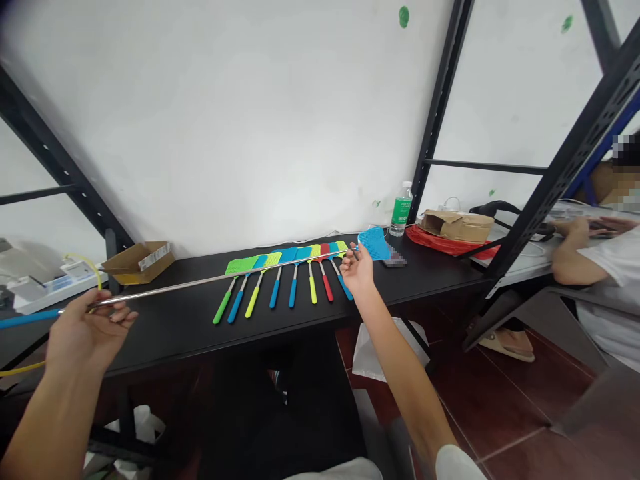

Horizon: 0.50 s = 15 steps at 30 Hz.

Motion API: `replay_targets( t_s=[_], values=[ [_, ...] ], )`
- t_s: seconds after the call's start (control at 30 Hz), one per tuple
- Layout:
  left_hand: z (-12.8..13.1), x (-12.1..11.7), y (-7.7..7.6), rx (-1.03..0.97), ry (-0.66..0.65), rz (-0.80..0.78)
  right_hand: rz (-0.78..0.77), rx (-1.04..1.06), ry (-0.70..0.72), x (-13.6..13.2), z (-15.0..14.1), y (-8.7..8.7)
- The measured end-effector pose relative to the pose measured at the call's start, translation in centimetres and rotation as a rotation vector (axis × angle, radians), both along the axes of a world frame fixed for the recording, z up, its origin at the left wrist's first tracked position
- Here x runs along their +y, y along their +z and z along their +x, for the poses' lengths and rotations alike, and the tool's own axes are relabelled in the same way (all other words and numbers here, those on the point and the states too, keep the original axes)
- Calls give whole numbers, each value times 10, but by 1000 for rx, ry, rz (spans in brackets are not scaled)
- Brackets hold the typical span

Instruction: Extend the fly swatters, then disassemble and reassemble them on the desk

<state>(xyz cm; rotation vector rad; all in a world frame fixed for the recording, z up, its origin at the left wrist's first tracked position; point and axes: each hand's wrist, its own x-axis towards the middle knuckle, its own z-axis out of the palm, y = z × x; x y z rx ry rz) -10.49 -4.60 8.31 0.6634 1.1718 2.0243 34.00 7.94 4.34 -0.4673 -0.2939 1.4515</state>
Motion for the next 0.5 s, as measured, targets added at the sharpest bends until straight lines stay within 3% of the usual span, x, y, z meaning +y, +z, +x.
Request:
replay_targets(
  t_s=[0.5],
  values=[
    [-4,-1,2,58,49,-27,73,-5,-173,2,16,1]
  ],
)
